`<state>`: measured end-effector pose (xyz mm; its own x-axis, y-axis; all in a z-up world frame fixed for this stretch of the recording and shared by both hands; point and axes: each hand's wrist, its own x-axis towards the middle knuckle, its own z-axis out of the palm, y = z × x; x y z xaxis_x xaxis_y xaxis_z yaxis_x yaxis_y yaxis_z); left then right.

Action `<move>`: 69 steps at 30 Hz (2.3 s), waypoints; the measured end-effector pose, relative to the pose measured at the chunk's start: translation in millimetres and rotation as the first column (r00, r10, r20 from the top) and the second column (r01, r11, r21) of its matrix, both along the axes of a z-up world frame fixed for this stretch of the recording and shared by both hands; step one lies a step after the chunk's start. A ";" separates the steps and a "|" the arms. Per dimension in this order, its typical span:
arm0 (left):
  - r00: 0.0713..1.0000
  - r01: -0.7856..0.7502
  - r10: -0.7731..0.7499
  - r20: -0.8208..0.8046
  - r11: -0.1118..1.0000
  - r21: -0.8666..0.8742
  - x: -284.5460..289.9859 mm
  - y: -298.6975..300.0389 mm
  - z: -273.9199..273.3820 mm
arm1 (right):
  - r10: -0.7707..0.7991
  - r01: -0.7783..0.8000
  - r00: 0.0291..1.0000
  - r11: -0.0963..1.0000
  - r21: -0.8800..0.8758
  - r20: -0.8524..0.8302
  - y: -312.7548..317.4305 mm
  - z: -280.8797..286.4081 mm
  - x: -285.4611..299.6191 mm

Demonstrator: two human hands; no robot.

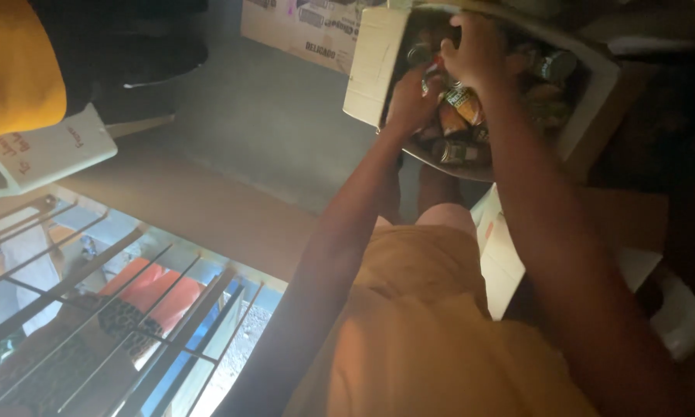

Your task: Organizing and stocking various canned goods from a cardboard box onto grocery shelves.

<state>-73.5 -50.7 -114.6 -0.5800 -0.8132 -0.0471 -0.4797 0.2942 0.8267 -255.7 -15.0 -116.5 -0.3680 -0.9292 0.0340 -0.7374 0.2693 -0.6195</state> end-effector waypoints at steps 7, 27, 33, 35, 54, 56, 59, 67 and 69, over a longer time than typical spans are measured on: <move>0.968 0.041 -0.054 0.243 0.997 0.058 -17.4 6.0 -36.6 | -0.111 -0.184 0.910 0.755 0.629 0.399 -9.9 -87.8 -17.6; 0.983 0.182 -0.182 0.002 0.983 0.015 24.9 6.2 139.9 | -0.098 0.057 0.909 0.992 0.111 0.404 53.3 188.9 43.4; 0.945 0.305 -0.307 -0.116 0.952 -0.038 13.3 -2.1 285.0 | -0.132 0.168 0.928 0.983 -0.076 0.349 83.1 297.2 45.7; 0.969 0.167 -0.236 0.067 0.835 0.524 4.7 -3.9 404.9 | -0.231 0.353 0.558 0.935 0.024 0.797 93.6 326.6 41.3; 0.272 0.722 -0.474 -0.837 0.676 -0.148 2.9 -17.5 711.0 | -0.129 -0.268 0.917 0.501 -0.823 -0.377 107.9 733.4 80.0; 0.391 0.514 -0.651 -0.651 0.741 -0.432 29.1 -2.2 732.5 | -0.300 -0.297 0.807 0.538 -0.789 -0.509 113.1 742.5 90.0; 0.332 0.537 -0.617 -0.713 0.746 -0.395 33.8 11.5 744.2 | -0.319 -0.351 0.767 0.517 -0.780 -0.557 113.5 740.2 90.6; 0.229 0.608 -0.623 -0.748 0.692 -0.390 18.6 -3.7 746.0 | -0.102 -0.297 0.928 0.380 -0.876 -0.360 109.6 754.4 92.2; 0.169 0.642 -0.631 -0.757 0.653 -0.402 19.1 -3.0 747.3 | 0.158 -0.190 0.977 0.359 -0.914 -0.141 107.3 747.7 82.6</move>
<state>-54.4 -53.7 632.7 -0.6551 -0.1456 0.7414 0.7262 0.1495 0.6710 -173.1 92.4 631.2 -0.1864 -0.3603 0.9140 -0.7134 -0.5901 -0.3780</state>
